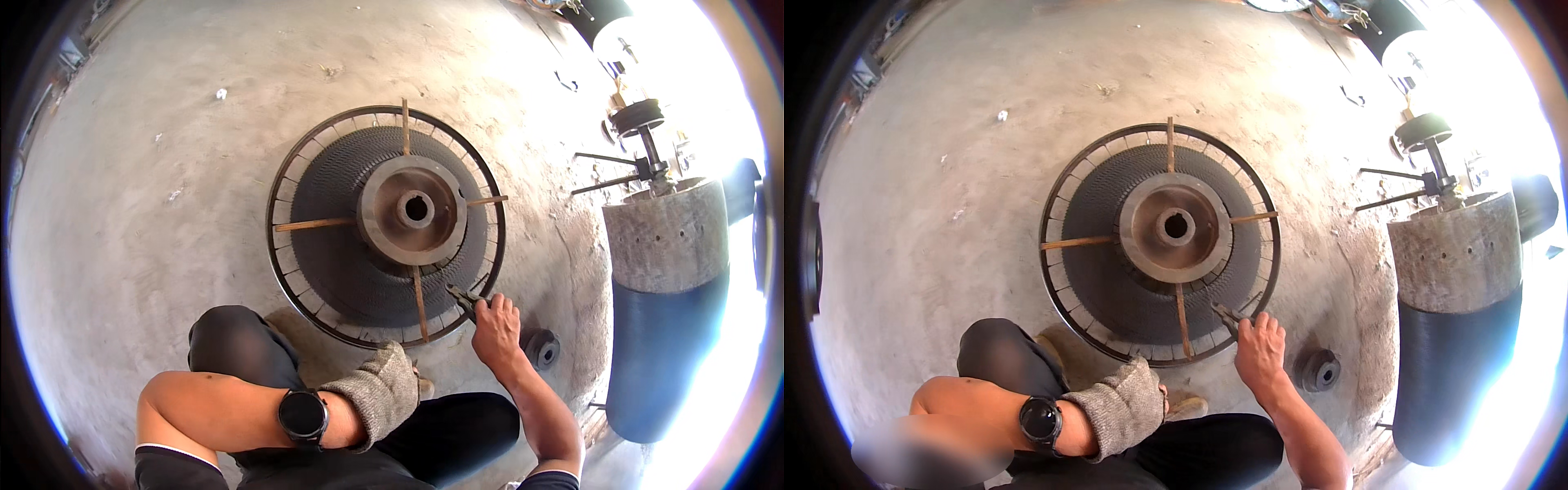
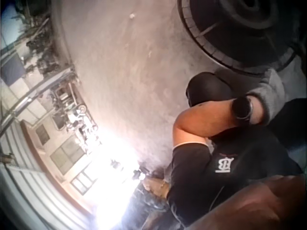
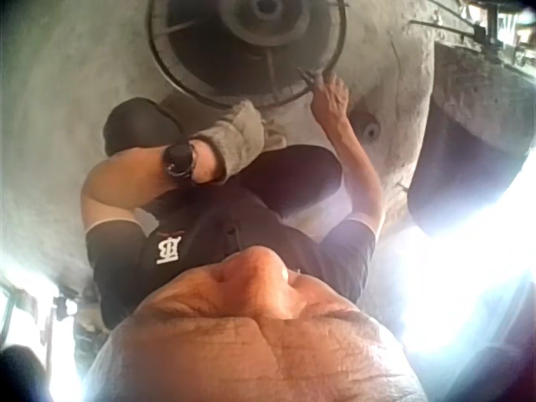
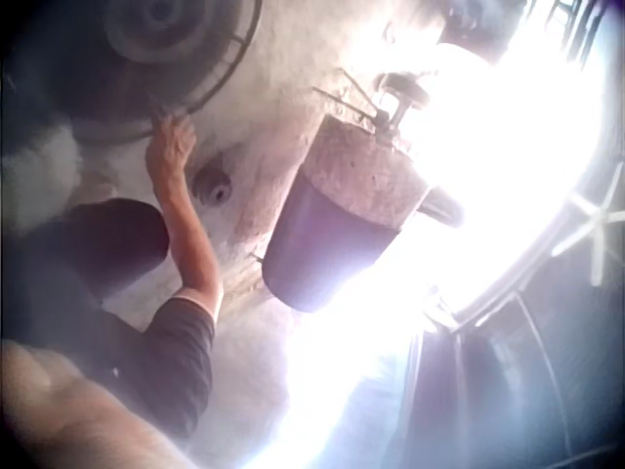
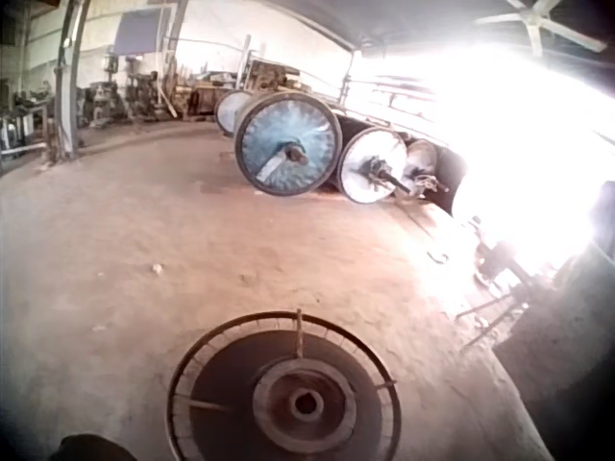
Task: The person assembles a fan cage by placing wooden sticks across the frame and securing them with pliers. They then move to a large spool and use pliers to manipulate a wire or cable attached to it.
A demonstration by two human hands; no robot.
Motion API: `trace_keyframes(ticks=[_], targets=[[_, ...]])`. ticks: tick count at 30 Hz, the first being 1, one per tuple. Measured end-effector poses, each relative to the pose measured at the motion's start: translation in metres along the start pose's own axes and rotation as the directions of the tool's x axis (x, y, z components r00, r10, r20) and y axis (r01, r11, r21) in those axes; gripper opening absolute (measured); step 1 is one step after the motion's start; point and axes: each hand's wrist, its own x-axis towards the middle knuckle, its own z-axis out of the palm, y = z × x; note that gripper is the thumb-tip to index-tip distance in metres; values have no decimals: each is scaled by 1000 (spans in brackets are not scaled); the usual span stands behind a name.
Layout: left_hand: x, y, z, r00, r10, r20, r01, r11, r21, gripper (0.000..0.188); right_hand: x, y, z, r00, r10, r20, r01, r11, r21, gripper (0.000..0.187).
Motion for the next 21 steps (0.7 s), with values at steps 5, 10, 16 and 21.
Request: trace_keyframes(ticks=[5,10,16,21], targets=[[5,-1,-1,999,10,-35,-8,999,45,23,0,-5,5,1000,25,-5,-25,1000,13,14],[9,-3,-3,999,30,15,-30,1000,3,24,6,-6,5,992,115,45,-119,986,117,33],[6,1,-2,1000,-9,-24,10,999,52,24,18,9,9,967,125,223,-172,964,205,38],[9,3,7,999,-15,-50,16,999,28,24,34,20,3,971,2,238,-15,999,52,33]])
